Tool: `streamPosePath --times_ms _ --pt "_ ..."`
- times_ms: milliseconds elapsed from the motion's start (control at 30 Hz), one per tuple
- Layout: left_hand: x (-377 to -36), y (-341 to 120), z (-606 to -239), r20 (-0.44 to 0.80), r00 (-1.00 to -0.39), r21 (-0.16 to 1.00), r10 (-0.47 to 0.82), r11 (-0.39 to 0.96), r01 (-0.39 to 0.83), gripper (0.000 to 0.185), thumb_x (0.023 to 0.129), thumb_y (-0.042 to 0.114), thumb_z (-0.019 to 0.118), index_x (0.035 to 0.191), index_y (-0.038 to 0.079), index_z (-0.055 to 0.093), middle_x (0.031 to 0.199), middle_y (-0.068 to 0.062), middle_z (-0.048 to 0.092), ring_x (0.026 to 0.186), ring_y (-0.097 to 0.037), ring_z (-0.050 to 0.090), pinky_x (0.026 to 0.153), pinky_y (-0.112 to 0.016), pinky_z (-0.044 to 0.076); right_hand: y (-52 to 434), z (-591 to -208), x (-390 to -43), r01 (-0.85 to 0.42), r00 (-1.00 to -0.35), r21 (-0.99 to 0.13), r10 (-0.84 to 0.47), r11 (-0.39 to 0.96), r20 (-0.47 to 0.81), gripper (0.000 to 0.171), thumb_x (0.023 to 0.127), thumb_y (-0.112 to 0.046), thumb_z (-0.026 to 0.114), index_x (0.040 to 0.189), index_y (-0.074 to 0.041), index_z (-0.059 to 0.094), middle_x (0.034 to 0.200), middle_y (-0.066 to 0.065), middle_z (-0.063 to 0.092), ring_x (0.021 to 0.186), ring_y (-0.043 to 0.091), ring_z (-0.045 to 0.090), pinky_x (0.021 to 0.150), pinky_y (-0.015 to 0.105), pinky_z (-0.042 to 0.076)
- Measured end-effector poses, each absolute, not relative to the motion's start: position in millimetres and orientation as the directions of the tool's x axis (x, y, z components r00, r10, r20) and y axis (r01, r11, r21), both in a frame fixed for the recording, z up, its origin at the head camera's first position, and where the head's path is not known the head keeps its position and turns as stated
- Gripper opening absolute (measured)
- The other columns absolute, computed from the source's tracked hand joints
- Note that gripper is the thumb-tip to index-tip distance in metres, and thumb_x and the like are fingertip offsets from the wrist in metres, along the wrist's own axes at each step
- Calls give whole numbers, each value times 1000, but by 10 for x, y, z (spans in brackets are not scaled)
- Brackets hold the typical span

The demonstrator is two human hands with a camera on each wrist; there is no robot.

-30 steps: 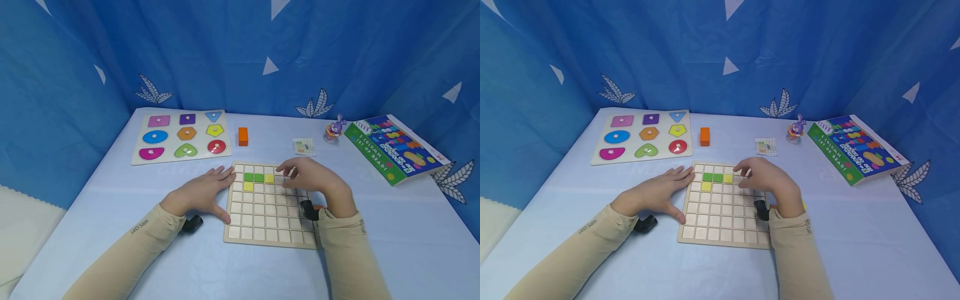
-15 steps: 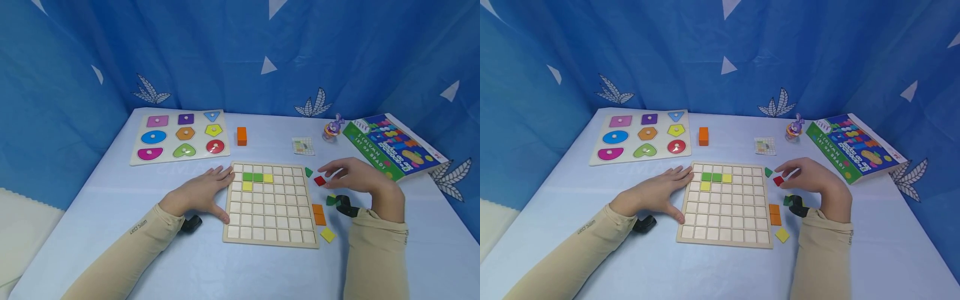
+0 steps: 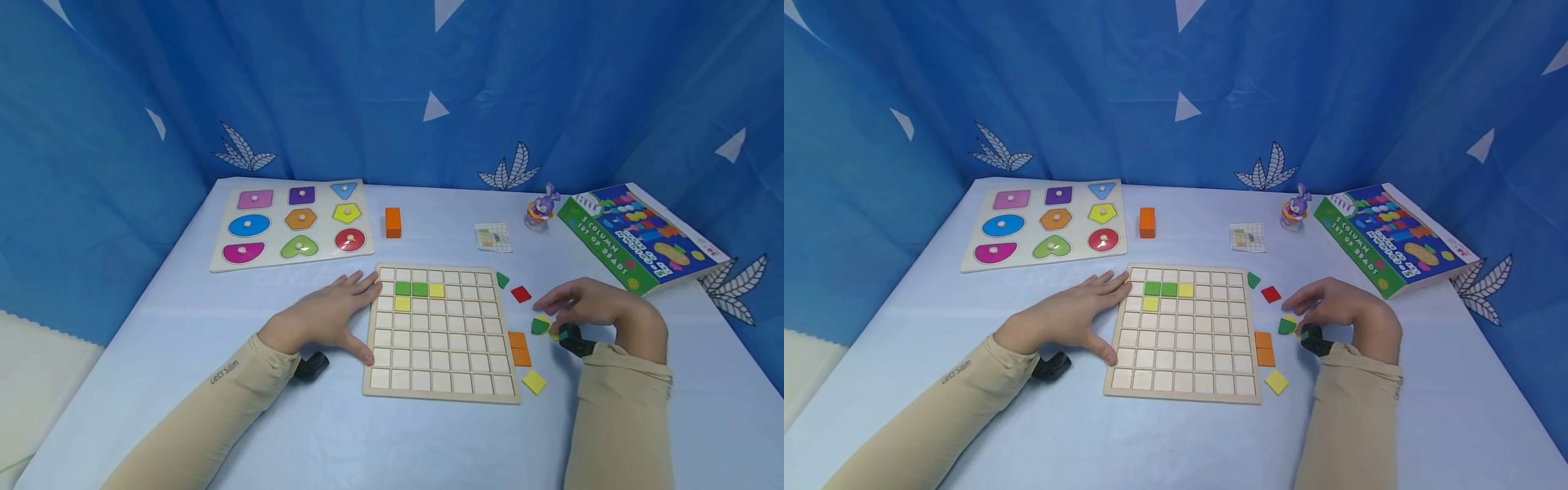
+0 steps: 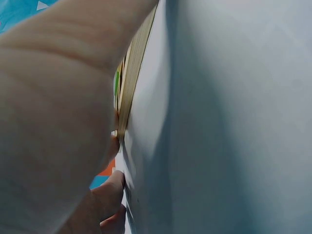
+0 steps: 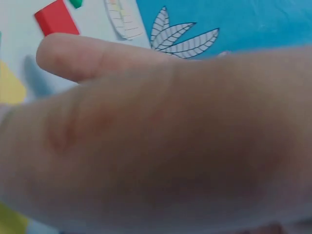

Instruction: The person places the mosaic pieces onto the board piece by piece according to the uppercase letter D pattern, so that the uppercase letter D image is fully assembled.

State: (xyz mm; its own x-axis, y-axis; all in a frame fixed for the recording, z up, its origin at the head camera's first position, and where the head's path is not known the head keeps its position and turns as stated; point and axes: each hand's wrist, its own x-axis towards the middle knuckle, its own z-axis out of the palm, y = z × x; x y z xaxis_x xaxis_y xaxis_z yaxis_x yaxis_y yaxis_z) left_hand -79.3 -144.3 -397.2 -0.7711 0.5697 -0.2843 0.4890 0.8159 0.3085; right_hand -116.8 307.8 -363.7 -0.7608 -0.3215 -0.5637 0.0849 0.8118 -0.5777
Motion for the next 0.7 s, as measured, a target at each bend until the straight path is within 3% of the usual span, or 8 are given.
streamPosePath --times_ms 367,500,700 --pt "-793 -1435 -3970 -287 -775 297 563 821 487 138 56 86 72 161 12 24 168 -1 8 154 -26 3 123 -41 4 3021 -3702 -1204 108 -756 -542 -285 833 -589 35 83 -20 85 114 -6 75 97 7 60 102 29 48 80 36 49" --pt "-798 -1436 -3986 -286 -776 292 563 822 489 138 55 87 71 161 13 23 168 0 8 154 -25 3 123 -40 4 3001 -3685 -1192 125 -758 -529 -263 840 -597 39 80 -24 87 114 -7 75 98 8 59 103 30 47 80 37 48" --pt "-798 -1438 -3997 -290 -776 295 560 824 484 138 55 88 70 161 14 23 168 1 7 154 -24 2 123 -40 4 3008 -3690 -1196 145 -757 -522 -245 841 -606 33 81 -8 84 112 -7 75 104 10 59 108 34 44 81 39 49"
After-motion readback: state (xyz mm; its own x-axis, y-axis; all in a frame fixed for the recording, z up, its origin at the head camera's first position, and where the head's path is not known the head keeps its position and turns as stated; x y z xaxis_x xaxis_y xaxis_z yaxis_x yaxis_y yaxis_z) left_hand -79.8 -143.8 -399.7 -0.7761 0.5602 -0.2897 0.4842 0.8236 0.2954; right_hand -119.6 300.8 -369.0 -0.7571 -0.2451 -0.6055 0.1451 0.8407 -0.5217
